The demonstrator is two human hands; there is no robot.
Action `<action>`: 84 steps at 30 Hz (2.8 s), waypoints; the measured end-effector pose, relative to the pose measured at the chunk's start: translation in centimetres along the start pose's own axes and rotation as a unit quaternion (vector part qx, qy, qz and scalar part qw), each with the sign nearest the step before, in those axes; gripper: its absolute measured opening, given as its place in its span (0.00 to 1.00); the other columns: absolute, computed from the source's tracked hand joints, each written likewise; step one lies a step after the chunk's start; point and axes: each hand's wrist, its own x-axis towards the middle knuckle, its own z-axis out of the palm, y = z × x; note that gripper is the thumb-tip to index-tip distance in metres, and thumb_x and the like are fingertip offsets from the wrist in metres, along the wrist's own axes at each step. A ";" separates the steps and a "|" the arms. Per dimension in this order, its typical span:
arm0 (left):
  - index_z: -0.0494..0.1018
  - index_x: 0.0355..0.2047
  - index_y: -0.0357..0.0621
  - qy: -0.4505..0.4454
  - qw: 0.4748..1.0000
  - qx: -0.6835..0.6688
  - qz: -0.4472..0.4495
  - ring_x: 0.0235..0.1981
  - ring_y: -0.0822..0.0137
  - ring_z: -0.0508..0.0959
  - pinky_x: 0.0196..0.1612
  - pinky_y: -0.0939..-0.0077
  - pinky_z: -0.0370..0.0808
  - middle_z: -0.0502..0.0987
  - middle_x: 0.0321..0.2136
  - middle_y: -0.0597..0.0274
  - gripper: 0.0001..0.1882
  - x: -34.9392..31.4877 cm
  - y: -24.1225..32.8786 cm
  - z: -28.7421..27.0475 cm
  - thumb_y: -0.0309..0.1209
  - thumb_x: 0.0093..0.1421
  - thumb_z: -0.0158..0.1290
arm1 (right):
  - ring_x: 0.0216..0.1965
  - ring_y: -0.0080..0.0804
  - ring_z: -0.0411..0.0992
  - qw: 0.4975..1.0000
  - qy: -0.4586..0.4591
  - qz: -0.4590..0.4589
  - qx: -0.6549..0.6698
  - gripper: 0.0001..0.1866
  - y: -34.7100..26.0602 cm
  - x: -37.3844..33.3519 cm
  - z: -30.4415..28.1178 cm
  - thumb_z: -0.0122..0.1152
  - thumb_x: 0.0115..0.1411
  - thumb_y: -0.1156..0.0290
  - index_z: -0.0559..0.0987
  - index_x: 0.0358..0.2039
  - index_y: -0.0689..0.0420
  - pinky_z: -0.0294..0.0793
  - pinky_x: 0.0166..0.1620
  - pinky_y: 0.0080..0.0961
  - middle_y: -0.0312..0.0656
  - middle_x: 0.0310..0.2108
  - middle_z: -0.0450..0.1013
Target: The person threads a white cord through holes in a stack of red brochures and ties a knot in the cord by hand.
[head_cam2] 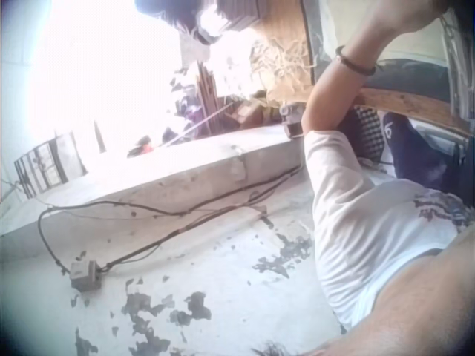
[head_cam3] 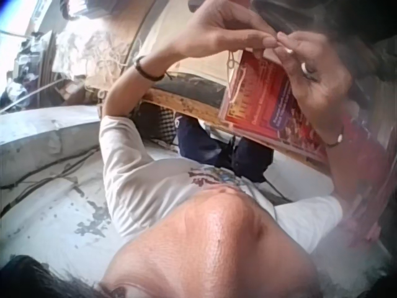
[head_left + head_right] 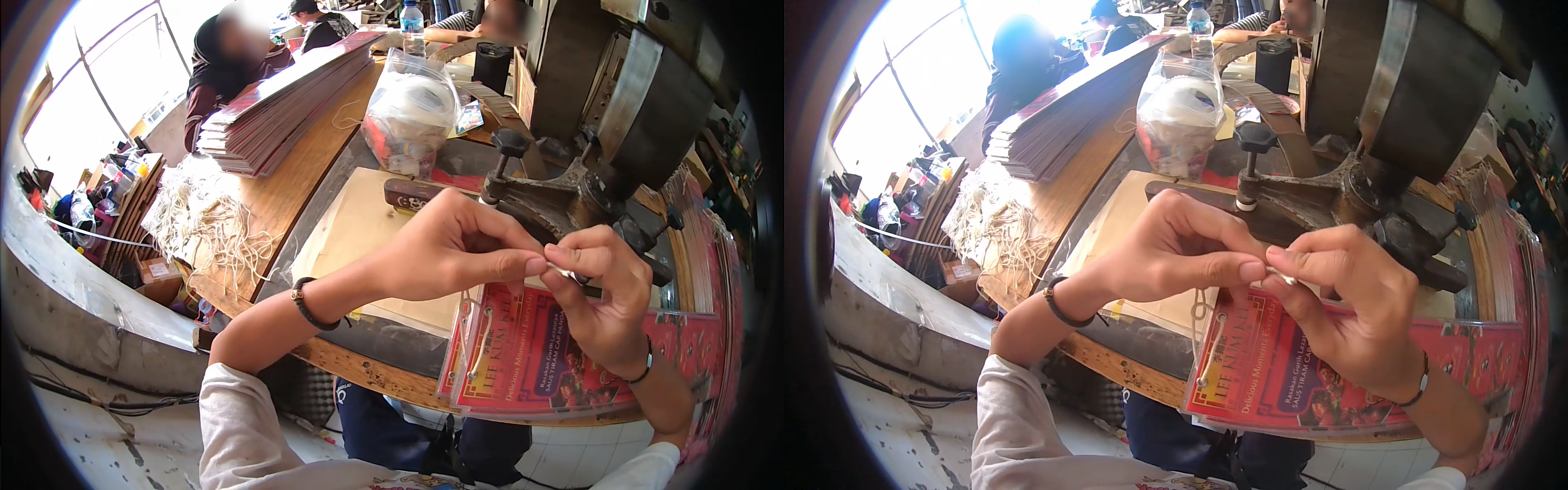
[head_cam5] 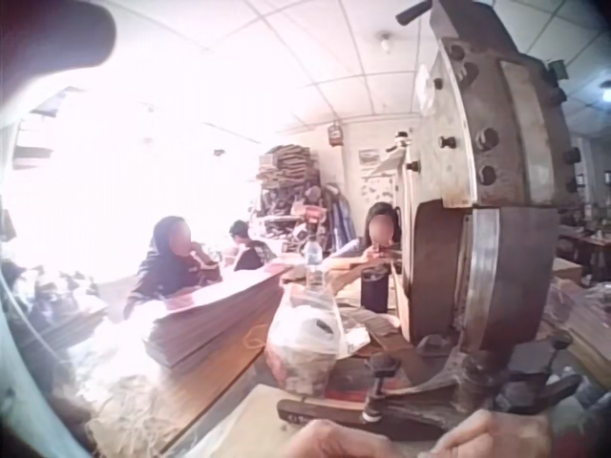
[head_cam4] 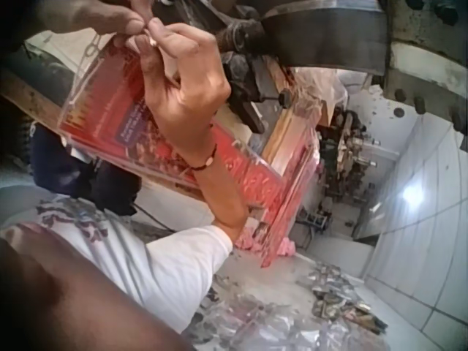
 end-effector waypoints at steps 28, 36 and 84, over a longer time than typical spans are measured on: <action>0.80 0.30 0.36 0.086 0.952 0.259 0.141 0.26 0.75 0.77 0.30 0.78 0.72 0.80 0.24 0.62 0.05 0.0 -1.1 -0.6 0.25 0.55 0.61 | 0.30 0.31 0.78 0.996 -0.038 0.072 0.036 0.11 1.2 -0.3 0.9 0.69 0.54 0.73 0.79 0.37 0.61 0.77 0.33 0.24 0.43 0.31 0.77; 0.81 0.30 0.39 0.111 0.969 0.205 0.079 0.24 0.76 0.73 0.31 0.79 0.70 0.80 0.23 0.64 0.07 -0.1 -1.8 -0.1 0.29 0.54 0.61 | 0.30 0.33 0.79 0.996 -0.035 0.078 0.021 0.11 1.0 -0.3 0.7 0.70 0.53 0.72 0.80 0.36 0.61 0.77 0.33 0.25 0.44 0.32 0.78; 0.78 0.34 0.29 -0.021 0.996 0.063 -0.055 0.19 0.79 0.70 0.23 0.84 0.67 0.78 0.23 0.62 0.12 -0.8 0.8 -1.1 0.29 0.65 0.54 | 0.32 0.37 0.73 0.997 0.047 0.046 0.025 0.09 2.0 -0.5 1.2 0.61 0.58 0.82 0.71 0.37 0.62 0.74 0.37 0.28 0.44 0.33 0.72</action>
